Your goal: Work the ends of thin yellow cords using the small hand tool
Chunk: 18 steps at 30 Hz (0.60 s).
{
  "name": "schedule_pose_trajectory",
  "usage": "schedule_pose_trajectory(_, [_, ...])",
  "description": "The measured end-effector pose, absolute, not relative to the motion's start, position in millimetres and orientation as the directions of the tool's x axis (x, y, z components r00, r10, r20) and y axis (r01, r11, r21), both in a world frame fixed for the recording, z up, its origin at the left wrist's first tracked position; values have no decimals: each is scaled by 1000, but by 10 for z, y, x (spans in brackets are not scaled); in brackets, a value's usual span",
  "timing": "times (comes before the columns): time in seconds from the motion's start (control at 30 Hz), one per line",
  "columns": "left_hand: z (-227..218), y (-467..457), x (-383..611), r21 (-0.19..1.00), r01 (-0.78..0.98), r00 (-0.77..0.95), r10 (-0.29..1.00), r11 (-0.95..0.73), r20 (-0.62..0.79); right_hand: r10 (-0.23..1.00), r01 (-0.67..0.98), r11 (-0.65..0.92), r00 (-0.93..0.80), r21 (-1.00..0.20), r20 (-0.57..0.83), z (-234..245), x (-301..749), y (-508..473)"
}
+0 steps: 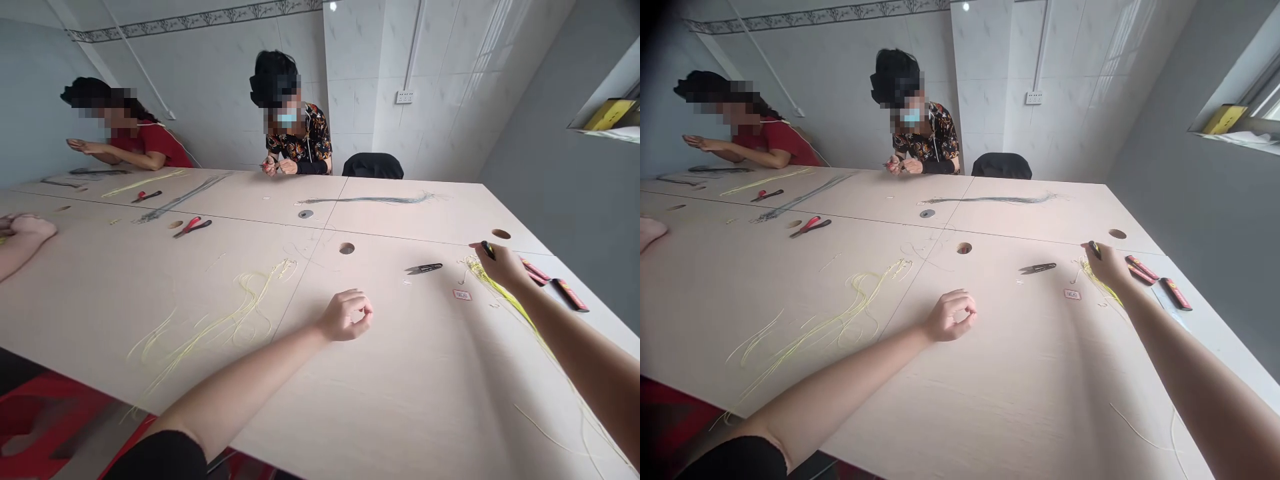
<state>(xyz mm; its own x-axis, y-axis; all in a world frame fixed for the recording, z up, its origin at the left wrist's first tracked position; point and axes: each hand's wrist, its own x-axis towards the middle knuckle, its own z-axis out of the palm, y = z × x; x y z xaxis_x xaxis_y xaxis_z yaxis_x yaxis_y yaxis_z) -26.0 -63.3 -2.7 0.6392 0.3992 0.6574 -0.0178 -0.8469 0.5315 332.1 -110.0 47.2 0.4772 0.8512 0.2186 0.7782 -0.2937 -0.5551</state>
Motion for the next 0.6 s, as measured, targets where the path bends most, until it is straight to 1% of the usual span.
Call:
schedule_pose_trajectory(0.07, [-35,-633,-257,531,-15,646,397,-848,652,870,660,-220,466,-718,162,436,3128,-1071])
schedule_pose_trajectory(0.13, [-38,-632,-257,531,-5,659,396,-847,639,917,545,-136,386,-827,104,398,2859,-1048])
schedule_pose_trajectory(0.23, [-30,-634,-260,522,5,672,389,-853,630,969,458,-27,230,-888,89,323,2394,-1037])
schedule_pose_trajectory(0.33, [-22,-648,-262,497,-7,667,366,-868,649,986,468,49,117,-882,117,212,1998,-1050])
schedule_pose_trajectory(0.43, [-22,-662,-263,475,39,662,379,-879,646,982,566,157,-3,-809,189,99,1794,-1076])
schedule_pose_trajectory(0.47, [-18,-658,-267,466,93,666,403,-880,627,979,597,187,-51,-780,196,70,1770,-1085])
schedule_pose_trajectory(0.53, [9,-618,-289,414,260,690,468,-872,553,973,631,232,-135,-740,190,34,1766,-1098])
schedule_pose_trajectory(0.6, [75,-524,-346,303,477,702,565,-825,433,968,638,251,-174,-728,181,29,1787,-1103])
